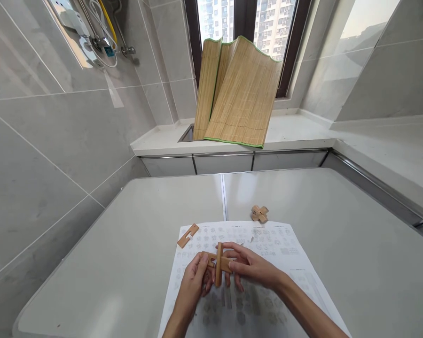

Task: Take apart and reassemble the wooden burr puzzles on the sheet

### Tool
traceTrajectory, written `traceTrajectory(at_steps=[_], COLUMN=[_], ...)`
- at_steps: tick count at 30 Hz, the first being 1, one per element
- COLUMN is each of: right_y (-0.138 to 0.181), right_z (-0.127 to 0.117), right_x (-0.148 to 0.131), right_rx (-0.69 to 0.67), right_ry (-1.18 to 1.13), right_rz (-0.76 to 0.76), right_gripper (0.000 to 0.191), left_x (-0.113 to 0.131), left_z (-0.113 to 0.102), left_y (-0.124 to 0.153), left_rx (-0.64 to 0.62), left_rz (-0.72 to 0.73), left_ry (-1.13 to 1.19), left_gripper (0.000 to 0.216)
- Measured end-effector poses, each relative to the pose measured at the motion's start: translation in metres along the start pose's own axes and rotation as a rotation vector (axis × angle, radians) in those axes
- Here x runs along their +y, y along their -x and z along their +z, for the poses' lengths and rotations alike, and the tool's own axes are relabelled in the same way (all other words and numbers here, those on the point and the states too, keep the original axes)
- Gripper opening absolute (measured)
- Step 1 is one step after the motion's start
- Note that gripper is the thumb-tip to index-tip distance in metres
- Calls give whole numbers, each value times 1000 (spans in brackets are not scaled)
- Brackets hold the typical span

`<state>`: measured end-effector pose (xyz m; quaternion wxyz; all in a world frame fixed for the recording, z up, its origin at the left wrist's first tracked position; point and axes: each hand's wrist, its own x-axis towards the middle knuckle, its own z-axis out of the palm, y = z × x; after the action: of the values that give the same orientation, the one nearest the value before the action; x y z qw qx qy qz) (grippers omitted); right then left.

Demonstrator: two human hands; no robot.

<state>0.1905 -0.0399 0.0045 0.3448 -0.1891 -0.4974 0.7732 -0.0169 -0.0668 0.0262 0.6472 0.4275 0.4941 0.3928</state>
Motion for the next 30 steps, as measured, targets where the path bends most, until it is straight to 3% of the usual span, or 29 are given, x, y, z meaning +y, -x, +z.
traceTrajectory(at_steps=[5,12,30], right_y=[2,-2,-4], right_z=[-2,-6,-4], right_x=[0,7,6], right_rx=[-28,68,98], right_ry=[-24,-5,28], right_rz=[43,17,-19], right_gripper=[60,33,38], left_x=[-4,-4,-1], left_z=[-3,-3,0], left_y=[3,3,2], left_rx=[-29,2,39], left_rz=[49,76,73], left_ry=[-32,-47,16], left_gripper=[44,45,45])
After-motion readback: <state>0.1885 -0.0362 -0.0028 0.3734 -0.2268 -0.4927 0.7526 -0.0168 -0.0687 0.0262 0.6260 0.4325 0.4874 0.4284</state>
